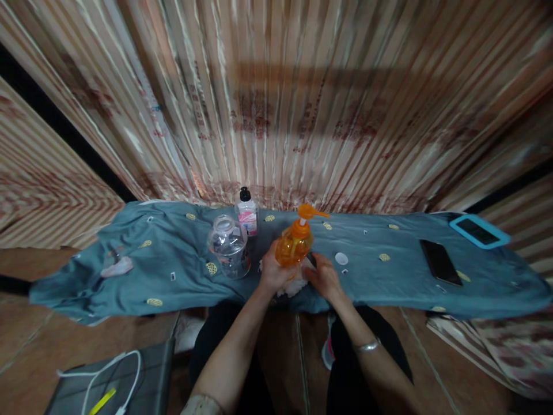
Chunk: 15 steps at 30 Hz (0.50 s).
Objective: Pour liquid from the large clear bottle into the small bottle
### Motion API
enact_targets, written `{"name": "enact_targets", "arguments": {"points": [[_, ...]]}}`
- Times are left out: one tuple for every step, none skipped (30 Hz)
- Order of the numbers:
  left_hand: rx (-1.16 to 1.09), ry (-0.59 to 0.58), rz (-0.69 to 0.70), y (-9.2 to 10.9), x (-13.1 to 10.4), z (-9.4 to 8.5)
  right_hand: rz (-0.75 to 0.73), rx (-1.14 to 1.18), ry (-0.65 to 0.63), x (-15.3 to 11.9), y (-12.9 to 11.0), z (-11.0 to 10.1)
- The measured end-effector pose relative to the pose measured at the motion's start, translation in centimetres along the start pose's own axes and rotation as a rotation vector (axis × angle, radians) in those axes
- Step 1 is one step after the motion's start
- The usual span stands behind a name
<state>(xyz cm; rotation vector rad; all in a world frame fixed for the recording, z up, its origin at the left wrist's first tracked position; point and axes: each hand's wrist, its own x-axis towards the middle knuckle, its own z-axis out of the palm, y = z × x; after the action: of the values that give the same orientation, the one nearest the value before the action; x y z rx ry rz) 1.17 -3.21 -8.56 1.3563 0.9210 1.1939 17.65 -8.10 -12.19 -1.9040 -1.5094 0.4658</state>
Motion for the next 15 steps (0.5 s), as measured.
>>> {"name": "enact_targets", "arguments": {"points": [[0.018,-0.003,0.022,0.0,0.0,0.0,0.009,-0.024,-0.013,-0.1,0.0,0.5],[0.044,-0.005,0.047,0.0,0.0,0.1,0.018,-0.043,-0.03,-0.2,-0.1,0.8],[0.06,-0.003,0.068,0.1,0.0,0.1,0.029,-0.058,-0.05,-0.1,-0.2,1.0],[0.067,0.002,0.078,0.2,0.0,0.2,0.04,-0.069,-0.074,0.0,-0.3,1.1],[0.068,0.005,0.083,0.3,-0.1,0.2,0.053,-0.076,-0.101,0.2,-0.5,1.2],[0.066,0.005,0.081,0.4,-0.1,0.3,0.067,-0.081,-0.128,0.3,-0.6,1.1],[0.06,0.005,0.075,0.5,-0.1,0.3,0.082,-0.083,-0.154,0.4,-0.6,1.1],[0.049,0.004,0.068,0.5,-0.1,0.3,0.096,-0.083,-0.177,0.4,-0.7,1.0],[0.038,0.005,0.063,0.5,-0.1,0.4,0.109,-0.081,-0.195,0.4,-0.7,0.9],[0.028,0.008,0.062,0.5,-0.1,0.4,0.119,-0.077,-0.206,0.4,-0.8,0.8],[0.019,0.013,0.063,0.4,-0.1,0.4,0.127,-0.069,-0.212,0.3,-0.8,0.7],[0.016,0.019,0.067,0.3,-0.1,0.3,0.129,-0.059,-0.215,0.1,-0.9,0.6],[0.018,0.022,0.071,0.2,-0.1,0.3,0.126,-0.046,-0.216,0.0,-1.0,0.6],[0.024,0.024,0.073,0.2,0.0,0.3,0.119,-0.034,-0.216,-0.2,-1.1,0.5],[0.031,0.024,0.073,0.1,0.0,0.3,0.111,-0.024,-0.218,-0.4,-1.3,0.5]]}}
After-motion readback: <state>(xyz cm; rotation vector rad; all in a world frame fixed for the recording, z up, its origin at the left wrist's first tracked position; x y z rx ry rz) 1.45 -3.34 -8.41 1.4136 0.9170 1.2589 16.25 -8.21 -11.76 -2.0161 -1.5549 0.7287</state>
